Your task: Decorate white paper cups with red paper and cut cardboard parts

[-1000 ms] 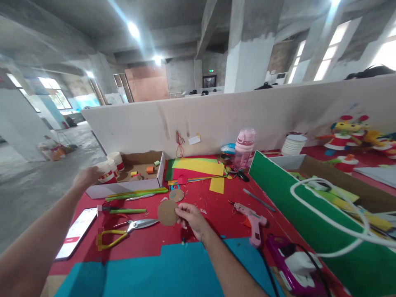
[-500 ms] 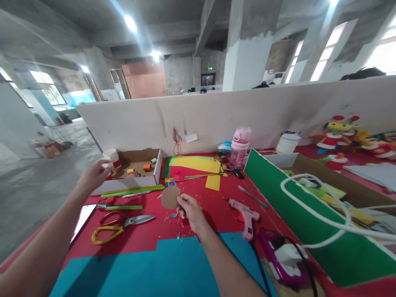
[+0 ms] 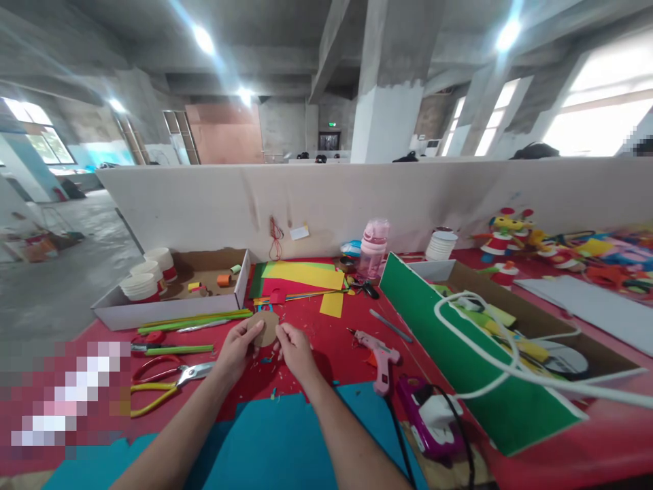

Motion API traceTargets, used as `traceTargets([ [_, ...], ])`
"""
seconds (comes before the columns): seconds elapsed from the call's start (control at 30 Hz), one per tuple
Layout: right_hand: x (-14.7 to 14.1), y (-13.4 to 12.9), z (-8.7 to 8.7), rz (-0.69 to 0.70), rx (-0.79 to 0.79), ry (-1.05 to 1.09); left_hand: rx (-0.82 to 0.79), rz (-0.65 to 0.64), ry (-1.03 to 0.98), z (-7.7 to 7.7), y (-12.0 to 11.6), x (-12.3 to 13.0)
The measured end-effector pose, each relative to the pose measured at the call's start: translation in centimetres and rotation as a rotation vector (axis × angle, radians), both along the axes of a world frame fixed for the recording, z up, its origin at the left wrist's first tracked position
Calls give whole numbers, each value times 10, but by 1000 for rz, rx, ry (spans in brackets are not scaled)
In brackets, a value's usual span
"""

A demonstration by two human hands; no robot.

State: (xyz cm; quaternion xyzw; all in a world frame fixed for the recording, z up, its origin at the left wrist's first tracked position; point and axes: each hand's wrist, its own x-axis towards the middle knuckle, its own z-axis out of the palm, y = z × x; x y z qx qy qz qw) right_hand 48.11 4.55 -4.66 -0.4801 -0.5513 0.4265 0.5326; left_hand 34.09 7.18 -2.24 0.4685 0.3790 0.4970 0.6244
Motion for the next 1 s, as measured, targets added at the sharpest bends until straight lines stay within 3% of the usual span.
traceTargets([
  [0.17, -1, -7, 8, 17, 61, -91, -105, -45, -115, -1, -4, -3],
  [0.4, -3, -18, 20, -174, 284, -359, -105, -94, -223, -6, -12, 8],
  [0.6, -3, -17, 17, -237, 215, -179, -136, -76, -350, -11, -20, 25],
  [0.77, -4, -24, 26, -250, 338, -329, -146, -139, -341, -7, -21, 24],
  [0.9, -8, -24, 27, -198, 189, -82, -104, -79, -379, -1, -26, 26],
  [1.0, -8, -23, 26, -217, 176, -99, -113, -13, -384, -1, -28, 29],
])
